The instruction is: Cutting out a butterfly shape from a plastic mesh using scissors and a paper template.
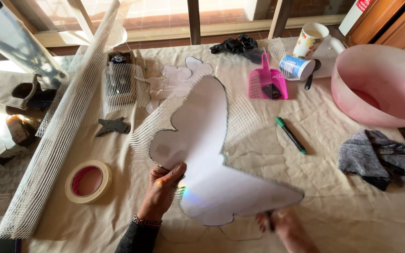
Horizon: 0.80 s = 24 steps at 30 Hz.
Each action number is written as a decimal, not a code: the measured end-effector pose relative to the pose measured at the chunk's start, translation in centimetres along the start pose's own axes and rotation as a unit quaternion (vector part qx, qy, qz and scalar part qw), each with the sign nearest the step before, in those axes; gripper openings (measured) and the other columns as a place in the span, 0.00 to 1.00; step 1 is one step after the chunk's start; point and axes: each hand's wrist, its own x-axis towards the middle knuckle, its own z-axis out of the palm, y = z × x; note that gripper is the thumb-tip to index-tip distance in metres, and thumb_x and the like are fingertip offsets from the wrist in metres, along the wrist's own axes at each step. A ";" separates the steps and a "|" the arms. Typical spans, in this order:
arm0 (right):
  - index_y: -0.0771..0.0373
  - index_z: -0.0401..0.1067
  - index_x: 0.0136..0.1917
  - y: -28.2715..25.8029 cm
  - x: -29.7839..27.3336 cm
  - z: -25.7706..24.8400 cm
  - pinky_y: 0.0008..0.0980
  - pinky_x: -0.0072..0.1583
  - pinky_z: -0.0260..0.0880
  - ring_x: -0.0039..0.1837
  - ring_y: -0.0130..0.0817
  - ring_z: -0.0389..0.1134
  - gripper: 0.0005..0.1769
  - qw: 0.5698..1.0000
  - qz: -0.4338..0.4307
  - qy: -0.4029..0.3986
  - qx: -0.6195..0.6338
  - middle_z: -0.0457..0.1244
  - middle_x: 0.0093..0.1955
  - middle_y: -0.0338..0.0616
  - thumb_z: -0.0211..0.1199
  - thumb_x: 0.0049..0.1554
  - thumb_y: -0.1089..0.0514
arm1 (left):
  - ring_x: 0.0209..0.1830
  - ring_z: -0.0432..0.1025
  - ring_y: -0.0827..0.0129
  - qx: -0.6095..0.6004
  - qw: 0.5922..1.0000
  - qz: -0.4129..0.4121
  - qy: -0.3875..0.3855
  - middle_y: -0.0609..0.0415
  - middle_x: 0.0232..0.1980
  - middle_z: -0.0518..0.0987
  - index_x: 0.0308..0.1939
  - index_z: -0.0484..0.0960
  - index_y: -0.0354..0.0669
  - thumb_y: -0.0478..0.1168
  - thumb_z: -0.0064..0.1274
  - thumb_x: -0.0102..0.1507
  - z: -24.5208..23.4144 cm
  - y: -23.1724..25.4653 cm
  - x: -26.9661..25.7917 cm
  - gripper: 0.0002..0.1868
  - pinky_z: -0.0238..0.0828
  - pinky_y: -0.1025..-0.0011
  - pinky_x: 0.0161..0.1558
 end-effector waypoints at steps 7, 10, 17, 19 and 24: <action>0.59 0.63 0.56 -4.4 16.0 -7.6 0.47 0.75 0.56 0.70 0.40 0.58 0.18 0.952 -0.247 -0.167 0.074 0.52 0.73 0.48 0.67 0.61 0.72 | 0.20 0.62 0.77 0.156 0.974 -0.150 -0.064 0.60 0.20 0.75 0.17 0.79 0.40 0.36 0.65 0.59 -3.2 -3.0 0.2 0.16 0.55 0.75 0.24; 0.54 0.61 0.61 -12.1 15.6 1.4 0.59 0.86 0.46 0.87 0.53 0.51 0.25 0.944 -0.267 -0.189 0.029 0.51 0.85 0.57 0.66 0.56 0.71 | 0.25 0.54 0.77 0.100 0.975 -0.119 -0.160 0.65 0.22 0.64 0.17 0.68 0.45 0.36 0.69 0.66 -5.0 -4.9 0.2 0.28 0.50 0.77 0.25; 0.56 0.60 0.59 -10.9 16.8 -0.6 0.61 0.86 0.43 0.82 0.58 0.54 0.24 0.923 -0.220 -0.294 0.118 0.66 0.65 0.56 0.62 0.54 0.72 | 0.31 0.67 0.79 0.104 0.969 -0.198 -0.103 0.62 0.31 0.77 0.37 0.84 0.39 0.38 0.65 0.59 -1.1 -1.5 -0.9 0.08 0.67 0.75 0.36; 0.57 0.61 0.57 -10.6 16.8 -0.7 0.59 0.86 0.44 0.81 0.58 0.57 0.21 0.922 -0.209 -0.299 0.126 0.69 0.60 0.54 0.62 0.55 0.72 | 0.32 0.67 0.78 0.107 0.970 -0.184 -0.118 0.61 0.31 0.76 0.36 0.82 0.35 0.38 0.67 0.63 -1.1 -1.3 -0.9 0.10 0.68 0.74 0.38; 0.58 0.64 0.55 -8.7 17.5 -2.8 0.40 0.70 0.63 0.65 0.41 0.66 0.19 0.957 -0.213 -0.183 0.077 0.67 0.53 0.47 0.70 0.60 0.72 | 0.30 0.72 0.79 0.085 0.971 -0.218 -0.049 0.63 0.30 0.81 0.32 0.87 0.43 0.34 0.60 0.57 2.0 2.2 -1.7 0.02 0.71 0.76 0.37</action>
